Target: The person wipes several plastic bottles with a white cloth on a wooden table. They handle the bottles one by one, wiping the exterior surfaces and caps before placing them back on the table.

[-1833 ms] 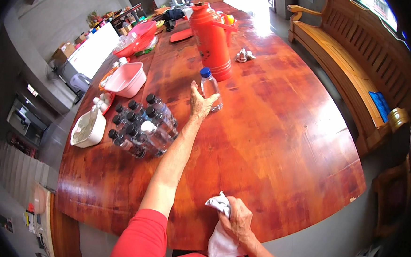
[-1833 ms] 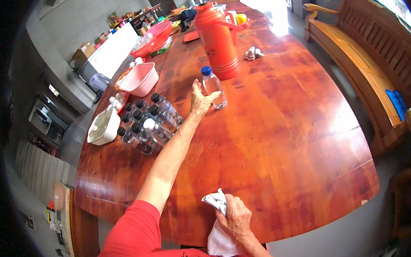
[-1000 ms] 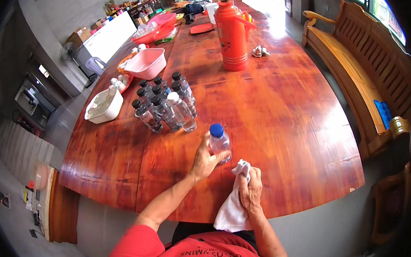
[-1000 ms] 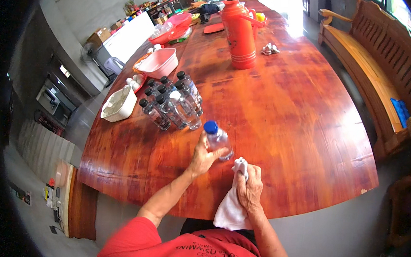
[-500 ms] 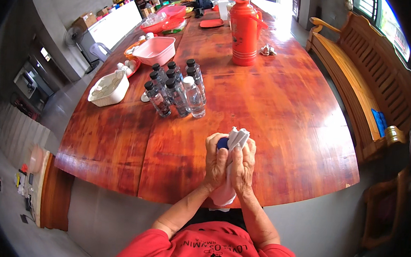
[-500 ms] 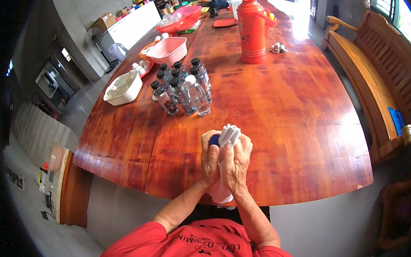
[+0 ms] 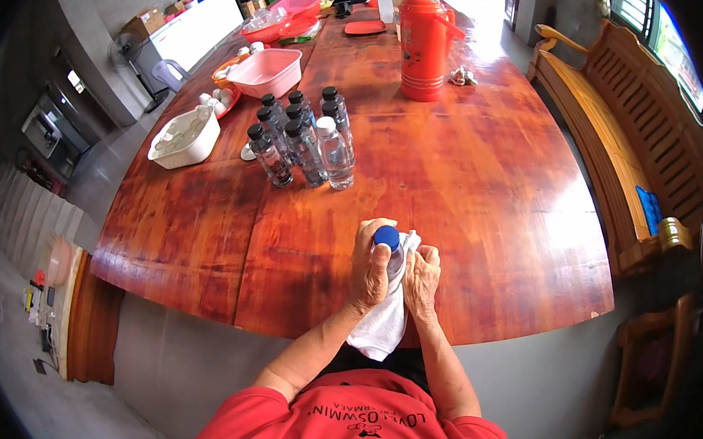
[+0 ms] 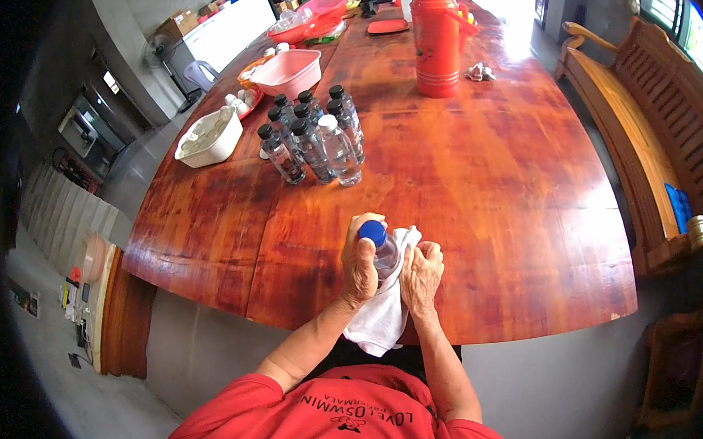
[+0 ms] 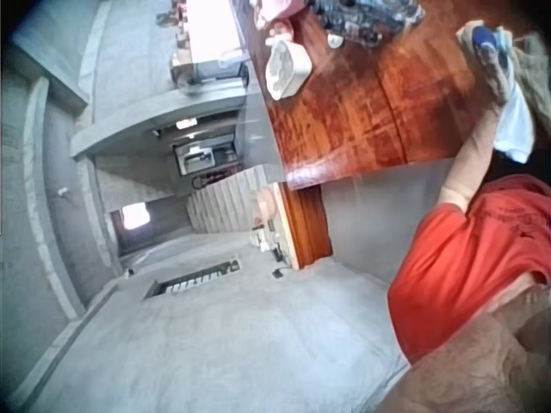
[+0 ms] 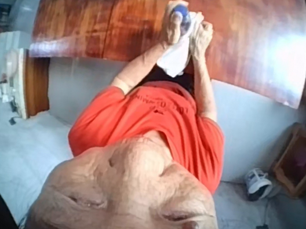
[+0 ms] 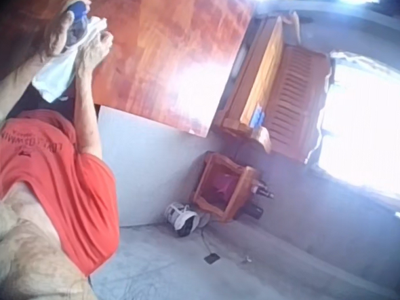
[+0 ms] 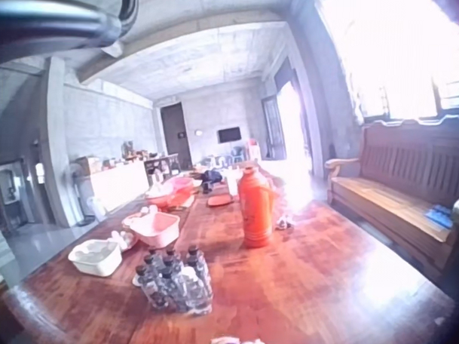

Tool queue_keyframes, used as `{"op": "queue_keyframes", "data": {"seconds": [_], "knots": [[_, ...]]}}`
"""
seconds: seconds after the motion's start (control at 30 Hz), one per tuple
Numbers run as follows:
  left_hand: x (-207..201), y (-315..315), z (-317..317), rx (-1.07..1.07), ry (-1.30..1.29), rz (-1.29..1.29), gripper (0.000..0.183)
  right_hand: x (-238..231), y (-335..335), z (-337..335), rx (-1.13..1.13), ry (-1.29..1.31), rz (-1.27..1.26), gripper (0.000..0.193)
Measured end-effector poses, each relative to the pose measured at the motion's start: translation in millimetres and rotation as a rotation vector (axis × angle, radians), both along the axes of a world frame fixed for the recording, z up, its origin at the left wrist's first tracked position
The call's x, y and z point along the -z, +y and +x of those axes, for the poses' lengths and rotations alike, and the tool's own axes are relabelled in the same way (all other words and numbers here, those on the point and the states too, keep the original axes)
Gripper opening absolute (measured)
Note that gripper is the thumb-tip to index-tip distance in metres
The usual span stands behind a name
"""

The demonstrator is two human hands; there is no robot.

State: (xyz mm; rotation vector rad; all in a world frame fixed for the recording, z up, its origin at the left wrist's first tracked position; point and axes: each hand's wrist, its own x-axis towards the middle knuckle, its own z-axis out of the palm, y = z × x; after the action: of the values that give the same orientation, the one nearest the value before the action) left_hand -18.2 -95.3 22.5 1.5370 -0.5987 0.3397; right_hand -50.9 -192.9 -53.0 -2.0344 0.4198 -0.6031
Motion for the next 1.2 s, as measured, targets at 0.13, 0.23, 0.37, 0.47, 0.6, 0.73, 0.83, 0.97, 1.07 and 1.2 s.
{"op": "queue_keyframes", "data": {"seconds": [0.13,0.23,0.37,0.47,0.6,0.73,0.83,0.97,1.07,1.2], "knots": [[0.3,-4.5,-5.1,-0.043,-0.022,-0.014,0.057,-5.5,13.1,-17.0,-0.024,-0.105,0.198,0.031],[2.4,-2.0,-4.2,-0.046,-0.006,-0.033,0.056,-15.0,28.5,-38.9,-0.172,-0.099,0.07,0.049],[-1.0,-2.3,-7.1,-0.008,0.018,-0.032,0.054,-2.3,27.0,-49.9,-0.15,-0.142,-0.202,0.05],[4.9,-0.9,-5.2,0.016,-0.02,-0.062,0.05,-2.6,15.2,-46.9,-0.058,-0.309,-0.206,0.029],[9.2,0.6,0.1,0.009,-0.064,-0.055,0.042,-52.8,-0.6,-43.6,-0.065,-0.372,0.556,0.023],[13.0,-2.5,2.3,-0.029,-0.167,0.102,0.044,-110.4,1.1,-26.2,-0.227,-0.491,0.323,0.027],[34.4,5.0,9.7,0.323,0.201,-0.172,0.041,-134.6,6.9,-11.1,-0.415,-0.434,-0.444,0.037],[36.0,6.2,10.7,0.407,0.31,-0.203,0.033,-137.3,11.4,-10.1,-0.433,-0.404,-0.525,0.024],[30.1,7.3,7.1,0.333,0.199,-0.043,0.031,-124.4,7.8,-1.5,-0.394,-0.454,-0.491,0.024],[21.6,12.5,7.6,0.243,0.121,0.089,0.048,-124.0,6.9,6.2,-0.416,-0.403,-0.241,0.027]]}}
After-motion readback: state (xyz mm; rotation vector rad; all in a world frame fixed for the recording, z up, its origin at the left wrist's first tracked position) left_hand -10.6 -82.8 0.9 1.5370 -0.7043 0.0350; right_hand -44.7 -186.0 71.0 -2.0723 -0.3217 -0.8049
